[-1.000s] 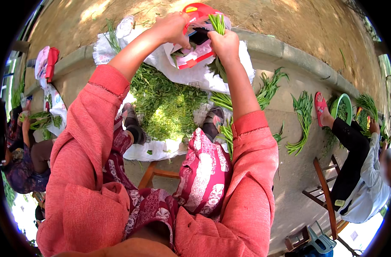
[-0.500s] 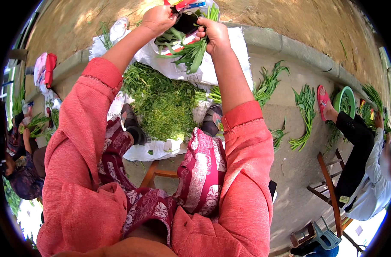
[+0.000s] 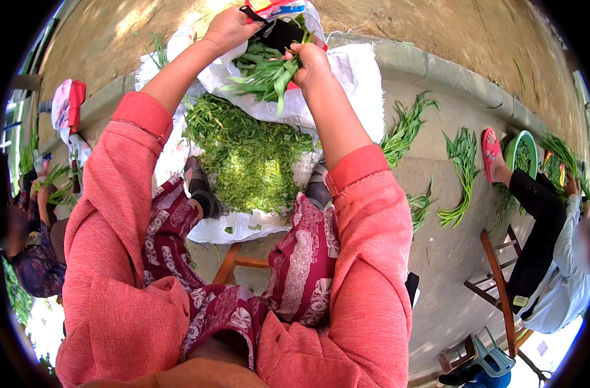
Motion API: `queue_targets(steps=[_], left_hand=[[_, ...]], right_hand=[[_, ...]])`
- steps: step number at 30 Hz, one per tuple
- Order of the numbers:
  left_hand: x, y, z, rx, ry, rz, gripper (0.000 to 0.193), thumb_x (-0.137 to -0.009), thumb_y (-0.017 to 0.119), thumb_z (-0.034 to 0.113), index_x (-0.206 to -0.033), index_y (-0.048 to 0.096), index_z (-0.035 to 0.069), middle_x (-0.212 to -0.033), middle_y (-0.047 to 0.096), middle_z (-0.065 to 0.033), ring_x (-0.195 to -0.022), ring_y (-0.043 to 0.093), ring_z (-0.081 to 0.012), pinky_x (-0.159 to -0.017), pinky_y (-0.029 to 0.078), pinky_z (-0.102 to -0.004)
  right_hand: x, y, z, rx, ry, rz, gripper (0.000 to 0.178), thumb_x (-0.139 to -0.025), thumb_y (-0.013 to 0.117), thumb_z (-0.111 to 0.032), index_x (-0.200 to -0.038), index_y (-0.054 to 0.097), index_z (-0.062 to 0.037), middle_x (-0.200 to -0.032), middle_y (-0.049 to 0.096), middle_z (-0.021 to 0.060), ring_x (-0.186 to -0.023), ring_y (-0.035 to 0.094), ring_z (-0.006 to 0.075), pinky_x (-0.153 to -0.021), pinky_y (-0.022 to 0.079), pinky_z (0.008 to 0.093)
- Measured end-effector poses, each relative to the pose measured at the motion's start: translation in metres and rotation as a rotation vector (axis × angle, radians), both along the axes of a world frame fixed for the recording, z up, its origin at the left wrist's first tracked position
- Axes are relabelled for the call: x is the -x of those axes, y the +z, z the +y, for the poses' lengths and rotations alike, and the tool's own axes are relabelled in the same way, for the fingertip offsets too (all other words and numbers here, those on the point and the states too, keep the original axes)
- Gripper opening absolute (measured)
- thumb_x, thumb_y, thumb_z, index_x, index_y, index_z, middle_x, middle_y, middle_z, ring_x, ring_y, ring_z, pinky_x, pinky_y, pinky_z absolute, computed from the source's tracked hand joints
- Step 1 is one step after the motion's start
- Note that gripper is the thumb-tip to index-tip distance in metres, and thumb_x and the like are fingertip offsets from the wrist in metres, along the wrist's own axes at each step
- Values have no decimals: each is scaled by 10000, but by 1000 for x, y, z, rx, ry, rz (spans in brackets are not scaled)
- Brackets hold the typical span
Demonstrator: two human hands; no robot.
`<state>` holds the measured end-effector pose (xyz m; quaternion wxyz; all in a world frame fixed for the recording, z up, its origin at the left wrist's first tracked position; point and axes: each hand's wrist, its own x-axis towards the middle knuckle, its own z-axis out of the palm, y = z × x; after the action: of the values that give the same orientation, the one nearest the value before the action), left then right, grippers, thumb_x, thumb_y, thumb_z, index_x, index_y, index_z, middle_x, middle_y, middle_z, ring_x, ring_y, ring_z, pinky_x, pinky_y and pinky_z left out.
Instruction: The person picks leaves from bundles of green vegetables and places the bundles into a red shopping bag.
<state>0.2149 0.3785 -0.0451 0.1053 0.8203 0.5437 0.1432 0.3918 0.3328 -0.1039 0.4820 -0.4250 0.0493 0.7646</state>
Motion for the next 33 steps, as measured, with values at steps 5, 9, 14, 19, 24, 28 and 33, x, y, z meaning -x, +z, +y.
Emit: queue_targets(steps=[5, 9, 14, 19, 24, 28, 33], left_hand=[[-13, -4, -11, 63, 5, 19, 252, -769, 593, 356, -842, 658, 124, -733, 625, -146, -717, 600, -335, -664, 473, -393], [-5, -10, -16, 46, 3, -27, 257, -784, 579, 362, -858, 648, 126, -754, 625, -151, -738, 597, -346, -660, 470, -398], [0, -16, -11, -59, -15, -89, 241, -750, 580, 315, -803, 648, 90, -736, 624, -159, -716, 601, -350, -660, 476, -419], [1, -14, -15, -35, 50, -274, 239, -734, 598, 299, -808, 656, 80, -737, 632, -155, -706, 609, -331, -665, 480, -397], [8, -12, -15, 90, 105, -343, 266, -711, 621, 317, -852, 663, 96, -752, 637, -154, -725, 618, -310, -675, 480, -379], [2, -12, -16, 95, 83, -405, 261, -713, 638, 303, -873, 673, 100, -780, 649, -147, -739, 627, -282, -688, 479, -348], [28, -12, -25, 125, 42, -749, 292, -759, 576, 283, -994, 625, 115, -869, 638, -160, -802, 624, -279, -693, 489, -354]], right_hand=[[5, -38, 12, 160, -69, -13, 302, -808, 474, 69, -1071, 398, -60, -823, 468, 117, -461, 428, 161, -549, 545, 509], [20, -43, 8, 1, -89, -188, 168, -796, 512, 67, -949, 471, 12, -683, 494, 90, -402, 396, 148, -448, 531, 445], [34, -25, 14, -131, -129, -451, 124, -739, 629, -53, -840, 567, -18, -615, 543, 79, -427, 475, 182, -359, 370, 327], [35, -10, 29, -272, -35, -172, 131, -810, 554, -128, -874, 565, -15, -686, 599, 110, -461, 503, 196, -397, 400, 307], [38, -38, 47, 6, -283, 156, 185, -861, 432, -161, -912, 507, 1, -759, 588, 148, -529, 518, 211, -489, 477, 336], [46, -57, 55, -28, -409, 91, 236, -864, 402, -182, -979, 509, -5, -808, 585, 140, -564, 540, 251, -547, 517, 404], [75, -32, 37, -113, 40, -280, 344, -855, 436, -248, -1125, 517, -51, -990, 621, 114, -814, 622, 268, -720, 520, 408]])
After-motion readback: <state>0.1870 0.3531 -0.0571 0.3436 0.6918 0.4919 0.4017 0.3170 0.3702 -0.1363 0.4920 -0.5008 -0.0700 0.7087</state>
